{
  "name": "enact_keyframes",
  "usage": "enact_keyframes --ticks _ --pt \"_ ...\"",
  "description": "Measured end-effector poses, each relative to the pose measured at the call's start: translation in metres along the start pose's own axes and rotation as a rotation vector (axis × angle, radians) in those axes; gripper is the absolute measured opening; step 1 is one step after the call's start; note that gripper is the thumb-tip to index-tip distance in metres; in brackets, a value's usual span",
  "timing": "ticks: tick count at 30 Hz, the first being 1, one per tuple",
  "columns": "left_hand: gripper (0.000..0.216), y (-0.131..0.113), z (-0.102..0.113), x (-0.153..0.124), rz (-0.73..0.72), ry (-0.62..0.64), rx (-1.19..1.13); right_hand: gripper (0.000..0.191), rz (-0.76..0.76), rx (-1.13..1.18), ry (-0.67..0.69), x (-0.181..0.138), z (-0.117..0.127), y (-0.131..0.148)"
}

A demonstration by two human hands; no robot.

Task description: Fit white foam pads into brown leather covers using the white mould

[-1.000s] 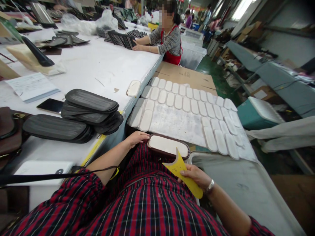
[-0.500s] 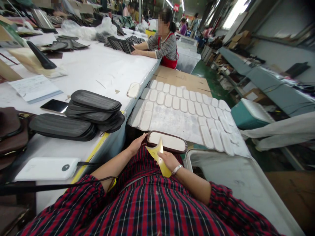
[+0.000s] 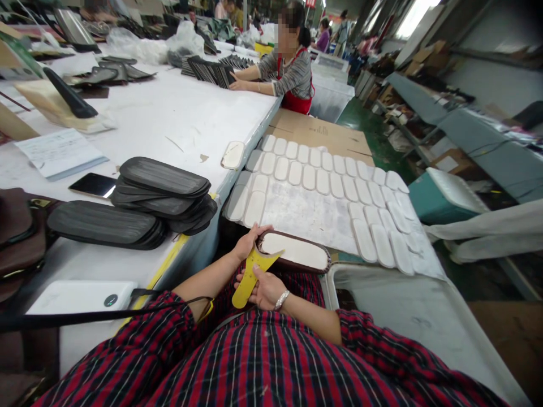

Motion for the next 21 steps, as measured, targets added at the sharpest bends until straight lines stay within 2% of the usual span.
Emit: enact_keyframes --ticks 6,21 --pt "0.057 -0.008 -0.006 0.003 -0.064 0.046 0.248 0.030 -0.028 0.049 0.002 0.006 0.003 -0.005" --pt "0.052 -0.014 -0.015 0.004 -0.056 -0.055 0.597 0.026 -0.058 0.087 0.041 0.000 0.002 -0.005"
Point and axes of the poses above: each hand's wrist, its own x-axis towards the middle knuckle, its own z-axis out of the back of the hand, y = z × x, the point moved 5 cm from there along x, towards the middle knuckle
